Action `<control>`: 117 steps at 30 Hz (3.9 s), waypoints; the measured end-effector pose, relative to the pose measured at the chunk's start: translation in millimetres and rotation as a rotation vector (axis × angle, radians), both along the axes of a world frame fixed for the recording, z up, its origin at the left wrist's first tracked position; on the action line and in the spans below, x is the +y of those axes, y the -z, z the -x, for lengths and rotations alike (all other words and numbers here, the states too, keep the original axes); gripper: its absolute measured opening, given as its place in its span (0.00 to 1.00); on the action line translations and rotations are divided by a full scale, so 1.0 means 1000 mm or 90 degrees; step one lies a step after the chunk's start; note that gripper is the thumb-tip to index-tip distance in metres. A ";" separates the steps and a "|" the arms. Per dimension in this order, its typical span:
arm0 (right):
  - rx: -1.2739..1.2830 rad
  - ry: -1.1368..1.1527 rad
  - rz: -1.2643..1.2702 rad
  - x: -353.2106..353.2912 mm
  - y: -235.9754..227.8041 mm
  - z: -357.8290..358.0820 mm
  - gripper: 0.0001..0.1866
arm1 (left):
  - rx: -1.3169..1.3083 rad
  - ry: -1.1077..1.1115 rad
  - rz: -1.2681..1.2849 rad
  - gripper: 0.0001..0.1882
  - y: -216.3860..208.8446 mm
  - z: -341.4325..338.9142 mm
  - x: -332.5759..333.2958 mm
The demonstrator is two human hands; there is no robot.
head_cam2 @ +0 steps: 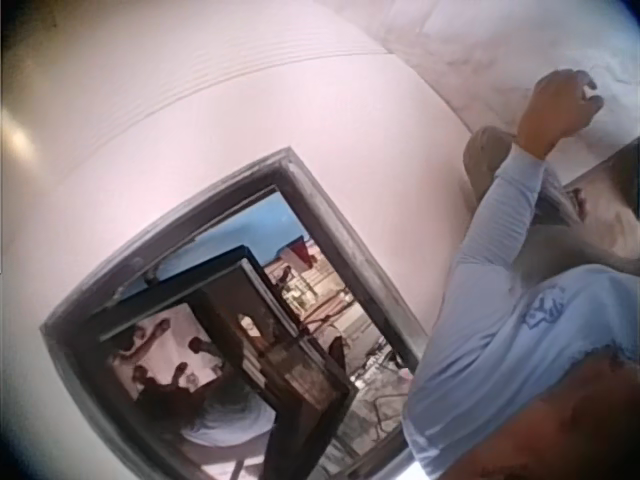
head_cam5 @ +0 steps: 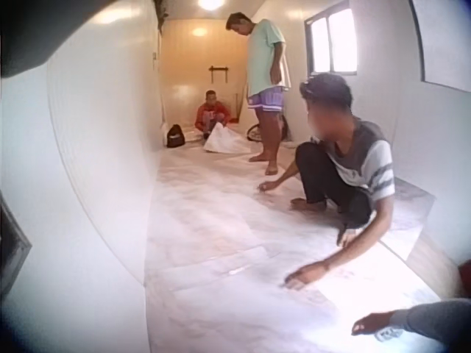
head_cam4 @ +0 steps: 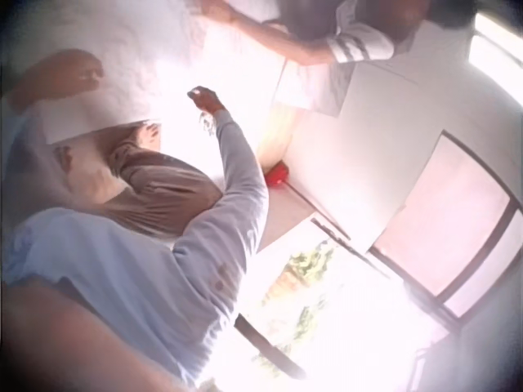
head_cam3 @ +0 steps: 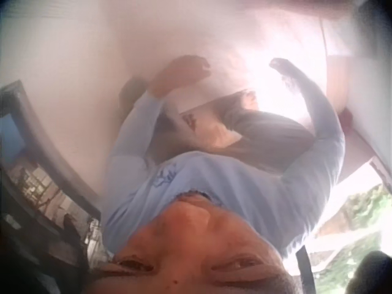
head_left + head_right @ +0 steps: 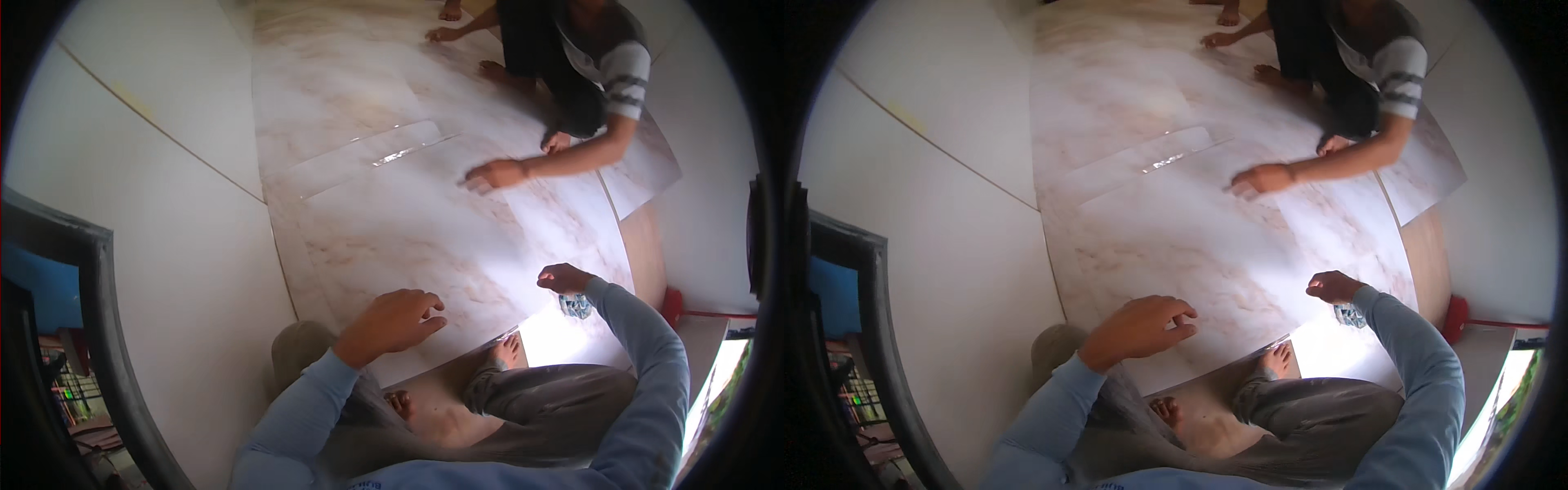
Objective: The person installs marble-patterned adhesive flooring sheets on a floor by peeling back the plastic film and smoothing the sheets down by hand and with a cloth.
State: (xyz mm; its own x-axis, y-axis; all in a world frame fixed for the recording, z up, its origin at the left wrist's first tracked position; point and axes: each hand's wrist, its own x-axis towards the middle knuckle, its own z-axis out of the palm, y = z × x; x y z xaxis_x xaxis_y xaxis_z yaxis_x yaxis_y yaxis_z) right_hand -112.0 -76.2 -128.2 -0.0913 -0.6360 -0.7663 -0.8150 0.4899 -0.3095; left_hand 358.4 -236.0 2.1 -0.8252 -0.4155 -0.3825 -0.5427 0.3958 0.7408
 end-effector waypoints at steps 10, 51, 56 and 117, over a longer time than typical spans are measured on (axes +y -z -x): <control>0.043 0.228 0.213 0.051 0.108 0.044 0.34 | -0.096 0.049 0.008 0.23 -0.009 0.009 0.012; -0.362 0.554 0.398 -0.009 0.150 -0.092 0.29 | -0.106 0.085 -0.005 0.23 0.000 0.018 0.002; -0.152 0.421 0.410 -0.023 0.179 -0.079 0.26 | -0.080 0.059 -0.004 0.23 -0.004 0.019 0.007; 0.375 0.523 0.442 0.177 0.162 0.018 0.21 | -0.038 0.020 -0.090 0.16 0.027 0.099 0.029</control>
State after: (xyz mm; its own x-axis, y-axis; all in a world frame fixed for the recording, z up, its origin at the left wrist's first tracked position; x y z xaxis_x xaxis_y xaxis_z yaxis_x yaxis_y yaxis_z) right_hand -130.4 100.6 -290.1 -0.8759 -0.4824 0.0064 -0.4447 0.8021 -0.3986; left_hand 259.2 -207.2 -25.2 -0.8108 -0.3285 -0.4844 -0.5767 0.3073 0.7570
